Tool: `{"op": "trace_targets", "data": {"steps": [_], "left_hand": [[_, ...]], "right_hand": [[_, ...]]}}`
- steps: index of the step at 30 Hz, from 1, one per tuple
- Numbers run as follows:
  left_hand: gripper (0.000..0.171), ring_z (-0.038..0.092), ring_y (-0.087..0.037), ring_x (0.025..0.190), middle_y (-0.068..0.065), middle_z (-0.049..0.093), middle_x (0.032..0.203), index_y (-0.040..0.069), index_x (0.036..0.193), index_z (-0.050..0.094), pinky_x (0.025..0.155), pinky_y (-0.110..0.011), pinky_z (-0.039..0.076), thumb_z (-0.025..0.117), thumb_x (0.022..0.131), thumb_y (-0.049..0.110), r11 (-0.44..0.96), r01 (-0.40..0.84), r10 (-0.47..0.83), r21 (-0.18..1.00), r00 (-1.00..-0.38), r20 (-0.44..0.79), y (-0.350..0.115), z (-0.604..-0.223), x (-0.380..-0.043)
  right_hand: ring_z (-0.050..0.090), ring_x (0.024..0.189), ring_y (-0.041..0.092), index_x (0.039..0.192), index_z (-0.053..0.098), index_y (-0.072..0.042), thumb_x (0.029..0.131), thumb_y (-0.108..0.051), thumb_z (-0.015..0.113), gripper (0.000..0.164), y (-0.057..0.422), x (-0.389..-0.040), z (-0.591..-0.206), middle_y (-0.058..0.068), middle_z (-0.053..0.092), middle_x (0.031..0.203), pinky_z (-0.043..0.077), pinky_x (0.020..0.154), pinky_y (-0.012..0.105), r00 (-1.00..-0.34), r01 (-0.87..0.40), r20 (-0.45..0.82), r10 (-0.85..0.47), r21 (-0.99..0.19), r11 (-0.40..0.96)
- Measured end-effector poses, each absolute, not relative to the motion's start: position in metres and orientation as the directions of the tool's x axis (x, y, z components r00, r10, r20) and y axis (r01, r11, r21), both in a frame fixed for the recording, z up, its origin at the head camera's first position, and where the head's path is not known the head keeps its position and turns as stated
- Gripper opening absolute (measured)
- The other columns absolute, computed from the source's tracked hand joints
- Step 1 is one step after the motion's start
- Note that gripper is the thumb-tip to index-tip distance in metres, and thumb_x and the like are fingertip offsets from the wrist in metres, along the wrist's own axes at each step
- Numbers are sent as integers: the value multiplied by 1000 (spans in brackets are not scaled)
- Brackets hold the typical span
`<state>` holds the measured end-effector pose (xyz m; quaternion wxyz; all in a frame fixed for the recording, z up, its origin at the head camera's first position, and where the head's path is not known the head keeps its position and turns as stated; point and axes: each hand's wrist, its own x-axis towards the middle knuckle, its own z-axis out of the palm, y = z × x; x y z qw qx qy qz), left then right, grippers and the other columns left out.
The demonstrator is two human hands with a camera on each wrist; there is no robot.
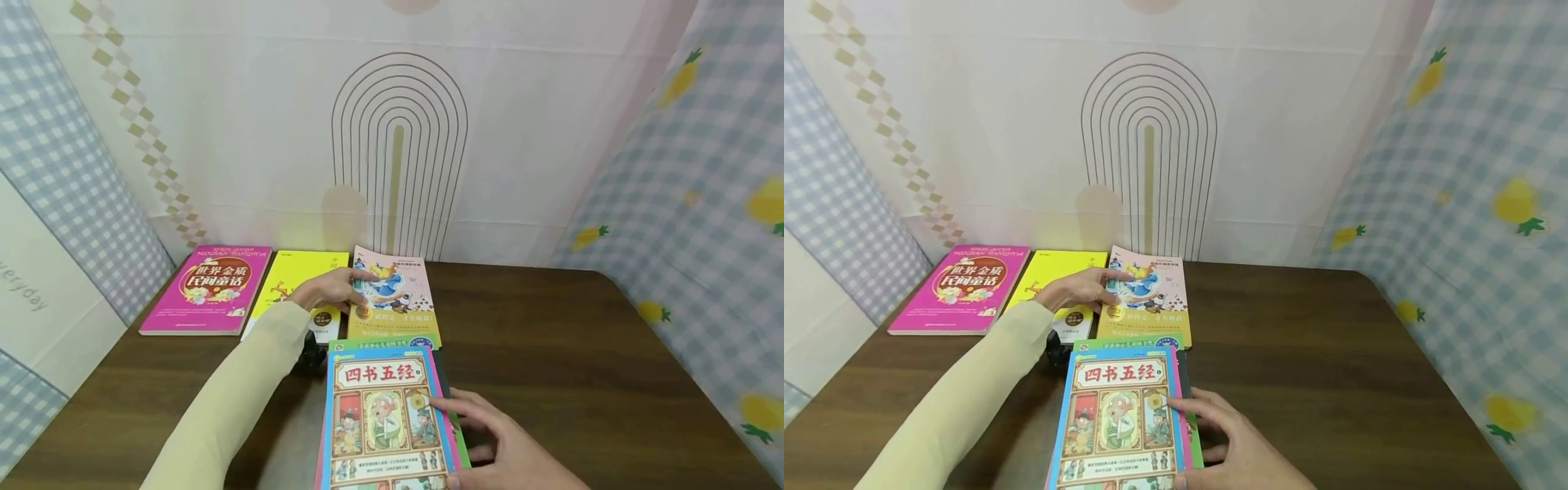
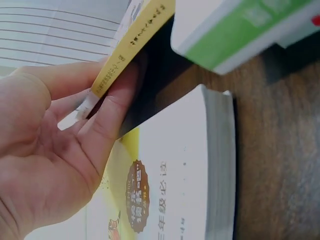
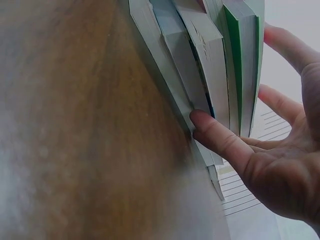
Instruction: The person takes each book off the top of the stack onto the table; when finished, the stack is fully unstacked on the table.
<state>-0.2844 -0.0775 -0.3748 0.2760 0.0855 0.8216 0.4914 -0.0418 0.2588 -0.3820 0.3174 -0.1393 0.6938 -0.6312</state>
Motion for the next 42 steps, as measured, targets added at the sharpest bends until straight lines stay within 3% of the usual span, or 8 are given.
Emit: {"op": "trace_targets", "data": {"steps": [5, 8, 14, 21, 30, 37, 42], "left_hand": [[63, 71, -18, 83, -14, 73, 118, 15, 160, 47, 67, -28, 60, 67, 102, 4, 485, -136, 445, 864, -812, -378, -76, -381, -284], [62, 72, -19, 81, -14, 73, 109, 16, 159, 49, 66, -28, 59, 68, 101, 4, 494, -132, 445, 860, -811, -380, -75, -380, -283], [62, 70, -19, 77, -18, 70, 126, 16, 159, 48, 66, -30, 63, 67, 102, 4, 560, -121, 410, 820, -819, -401, -71, -367, -283], [66, 64, -17, 57, -19, 72, 117, 19, 161, 44, 59, -30, 63, 72, 101, 13, 649, -130, 361, 750, -815, -454, -80, -358, -275], [58, 71, -20, 62, -22, 71, 124, 7, 156, 49, 67, -33, 65, 70, 103, 16, 686, -96, 304, 722, -863, -403, -96, -333, -260], [56, 77, -31, 80, -24, 72, 126, 7, 155, 51, 72, -37, 66, 66, 105, 26, 641, -21, 324, 767, -898, -296, -113, -324, -229], [53, 77, -29, 85, -24, 72, 121, 7, 153, 53, 74, -38, 67, 65, 105, 26, 588, 34, 352, 808, -910, -218, -124, -328, -197]], "right_hand": [[57, 131, 36, 160, 48, -20, 97, -17, 78, 69, 261, -40, -381, 34, 4, 171, 63, 93, 34, -755, 158, -237, -611, -971, 182], [49, 137, 39, 159, 49, -20, 97, -17, 79, 69, 261, -40, -380, 33, 7, 170, 63, 94, 34, -759, 119, -213, -615, -974, 190], [58, 131, 35, 159, 48, -23, 97, -18, 79, 70, 260, -40, -376, 32, 5, 171, 63, 94, 33, -760, 164, -245, -603, -969, 186], [63, 125, 32, 159, 49, -25, 95, -18, 80, 71, 256, -37, -376, 29, 6, 172, 63, 94, 33, -762, 191, -263, -591, -964, 182], [65, 125, 34, 159, 48, -21, 96, -12, 78, 71, 259, -35, -377, 27, 1, 173, 63, 93, 35, -757, 191, -228, -613, -973, 127], [64, 129, 31, 160, 46, -19, 98, -10, 75, 69, 260, -34, -377, 27, 4, 173, 63, 93, 35, -758, 117, -171, -630, -985, 127], [60, 131, 27, 160, 46, -20, 97, -7, 75, 70, 261, -35, -376, 26, 8, 172, 64, 94, 37, -767, 9, -109, -632, -987, 160]]}}
